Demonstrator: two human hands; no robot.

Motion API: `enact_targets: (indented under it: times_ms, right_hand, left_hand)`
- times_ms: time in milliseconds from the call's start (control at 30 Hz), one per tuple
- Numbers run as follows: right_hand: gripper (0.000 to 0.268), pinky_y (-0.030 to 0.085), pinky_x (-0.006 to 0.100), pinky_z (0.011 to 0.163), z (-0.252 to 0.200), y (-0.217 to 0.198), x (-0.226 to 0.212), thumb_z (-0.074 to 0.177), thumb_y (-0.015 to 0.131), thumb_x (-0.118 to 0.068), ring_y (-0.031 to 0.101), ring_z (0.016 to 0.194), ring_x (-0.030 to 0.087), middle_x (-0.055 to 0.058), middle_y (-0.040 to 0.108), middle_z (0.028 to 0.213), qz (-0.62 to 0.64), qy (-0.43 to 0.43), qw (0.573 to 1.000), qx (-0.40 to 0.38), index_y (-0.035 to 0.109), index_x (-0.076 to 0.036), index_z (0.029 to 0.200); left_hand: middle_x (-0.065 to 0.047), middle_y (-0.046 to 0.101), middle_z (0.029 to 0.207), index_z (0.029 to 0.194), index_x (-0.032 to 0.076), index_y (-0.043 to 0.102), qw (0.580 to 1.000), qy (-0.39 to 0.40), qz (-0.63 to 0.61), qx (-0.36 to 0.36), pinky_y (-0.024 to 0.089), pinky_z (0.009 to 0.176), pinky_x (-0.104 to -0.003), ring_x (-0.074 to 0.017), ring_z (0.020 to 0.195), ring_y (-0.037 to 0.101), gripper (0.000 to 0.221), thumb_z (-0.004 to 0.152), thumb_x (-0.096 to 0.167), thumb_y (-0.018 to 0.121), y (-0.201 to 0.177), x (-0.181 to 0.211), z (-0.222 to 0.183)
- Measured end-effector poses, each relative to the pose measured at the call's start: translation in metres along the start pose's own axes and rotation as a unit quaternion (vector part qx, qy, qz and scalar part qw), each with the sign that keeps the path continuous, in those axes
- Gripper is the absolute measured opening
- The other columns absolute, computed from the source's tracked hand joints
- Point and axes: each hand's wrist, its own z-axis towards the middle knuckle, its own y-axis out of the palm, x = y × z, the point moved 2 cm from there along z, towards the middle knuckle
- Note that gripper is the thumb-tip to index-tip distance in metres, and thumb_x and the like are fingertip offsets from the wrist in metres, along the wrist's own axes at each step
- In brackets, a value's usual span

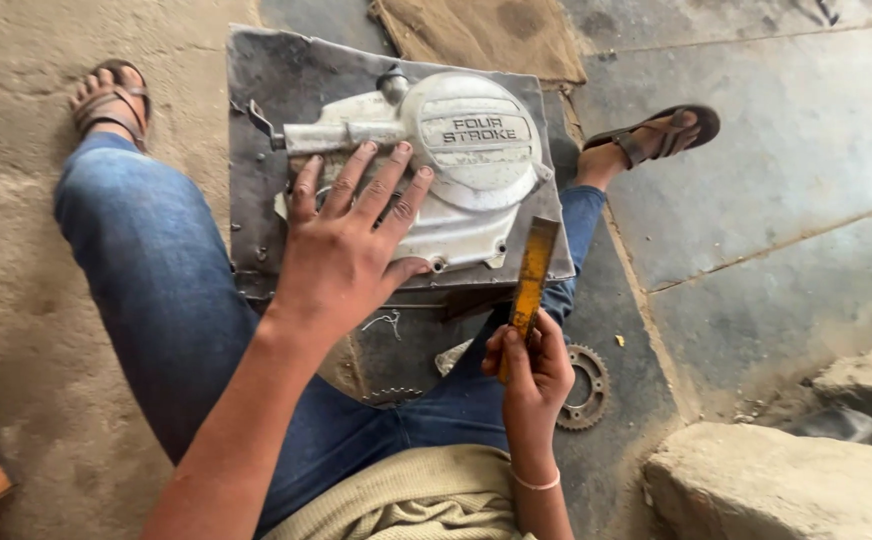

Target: The person uses a yellow-handled scraper to clean the surface of a metal engine cover while sitting on the floor. They turn the cover over to scrape different edges and mounting points, holding the component with their hands.

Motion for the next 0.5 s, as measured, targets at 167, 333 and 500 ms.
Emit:
enact_targets:
  times_ms: [167, 333, 500]
  right_hand:
    - [0.047, 0.052, 0.024, 0.054, 0.001, -0.009, -0.007, 0.098, 0.058, 0.000, 0.062, 0.062, 0.008, 0.005, 0.069, 0.085, -0.172, 0.025, 0.985, -0.019, 0.054, -0.005, 0.145]
    - [0.063, 0.056, 0.028, 0.064, -0.007, 0.007, -0.014, 0.094, 0.054, 0.009, 0.069, 0.070, 0.012, 0.006, 0.070, 0.081, -0.363, -0.153, 0.916, -0.071, 0.048, -0.008, 0.154]
    - [0.064, 0.052, 0.035, 0.060, -0.016, 0.023, -0.029, 0.092, 0.060, 0.008, 0.064, 0.060, 0.021, 0.013, 0.067, 0.076, -0.425, -0.148, 0.889, -0.084, 0.048, -0.008, 0.152]
  left_hand:
    - [-0.007, 0.043, 0.161, 0.152, 0.021, 0.052, 1.000, 0.008, -0.007, 0.013, 0.019, 0.122, -0.058, -0.0297, 0.148, 0.038, 0.083, 0.079, 0.054, 0.075, 0.000, -0.002, -0.003]
    - [-0.008, 0.050, 0.158, 0.150, 0.018, 0.058, 0.998, 0.018, -0.025, 0.052, 0.020, 0.123, -0.057, -0.0291, 0.147, 0.042, 0.064, 0.094, 0.049, 0.065, 0.002, -0.003, -0.006]
    - [-0.009, 0.056, 0.154, 0.148, 0.017, 0.061, 0.996, 0.022, -0.053, 0.073, 0.020, 0.124, -0.057, -0.0284, 0.147, 0.045, 0.053, 0.102, 0.045, 0.057, 0.004, -0.008, -0.007]
